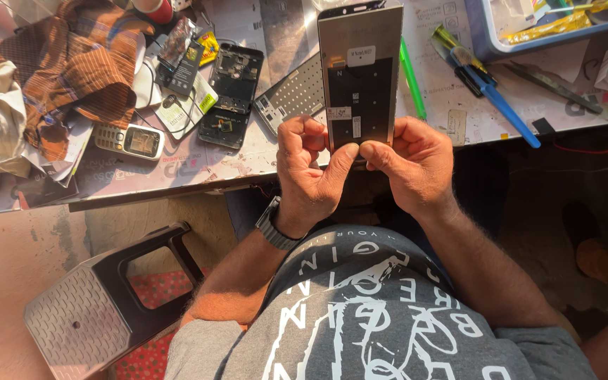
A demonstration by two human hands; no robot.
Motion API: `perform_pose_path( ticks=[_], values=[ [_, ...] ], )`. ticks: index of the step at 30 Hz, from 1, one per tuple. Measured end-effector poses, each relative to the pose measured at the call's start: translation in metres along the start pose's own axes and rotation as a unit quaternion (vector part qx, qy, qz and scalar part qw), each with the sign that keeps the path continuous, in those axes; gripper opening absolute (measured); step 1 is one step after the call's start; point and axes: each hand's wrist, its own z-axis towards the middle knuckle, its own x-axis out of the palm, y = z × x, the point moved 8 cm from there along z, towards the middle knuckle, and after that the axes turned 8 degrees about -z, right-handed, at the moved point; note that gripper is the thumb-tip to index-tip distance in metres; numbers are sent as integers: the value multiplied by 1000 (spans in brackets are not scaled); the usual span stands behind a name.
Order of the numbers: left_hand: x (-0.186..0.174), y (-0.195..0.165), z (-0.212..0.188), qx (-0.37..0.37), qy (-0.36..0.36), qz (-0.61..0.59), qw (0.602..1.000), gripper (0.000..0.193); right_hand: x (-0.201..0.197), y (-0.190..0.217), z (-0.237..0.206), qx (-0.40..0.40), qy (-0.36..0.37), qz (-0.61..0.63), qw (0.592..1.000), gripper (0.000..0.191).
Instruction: The person uses a green utility knife to carefully cut a ribbon cable attached to a smartphone screen. They then peel off a protective film from the screen and apply adhesive from a tube along the edge of a phone frame. The person handles the screen and frame throughout, preparing them for reassembly.
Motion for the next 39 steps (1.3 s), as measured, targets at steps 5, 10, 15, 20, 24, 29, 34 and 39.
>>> perform_pose_path(
  ticks=[5,10,15,20,24,29,34,39],
  values=[
    [0,1,1,-1,8,-24,1000,45,1,3,0,2,2,-22,1000,16],
    [1,0,3,-4,4,-21,1000,46,4,8,1,-7,9,-12,1000,15],
    [0,-1,3,-4,3,-32,999,46,-1,1,0,20,-11,41,999,15],
    [3,-2,3,-10,15,-81,997,44,0,7,-3,-6,2,-47,999,17],
    [1,-5,3,-18,1,-35,999,46,-11,40,7,-75,-68,-197,975,20],
    [4,-7,-1,-31,40,-14,999,47,-12,120,18,-279,-60,-386,877,39],
    [9,-10,-4,-34,59,-28,997,47,-15,120,41,-146,-10,-129,981,53],
    [8,-12,-4,-43,84,-19,995,50,-15,110,41,-152,-30,-148,977,52]
  ],
)
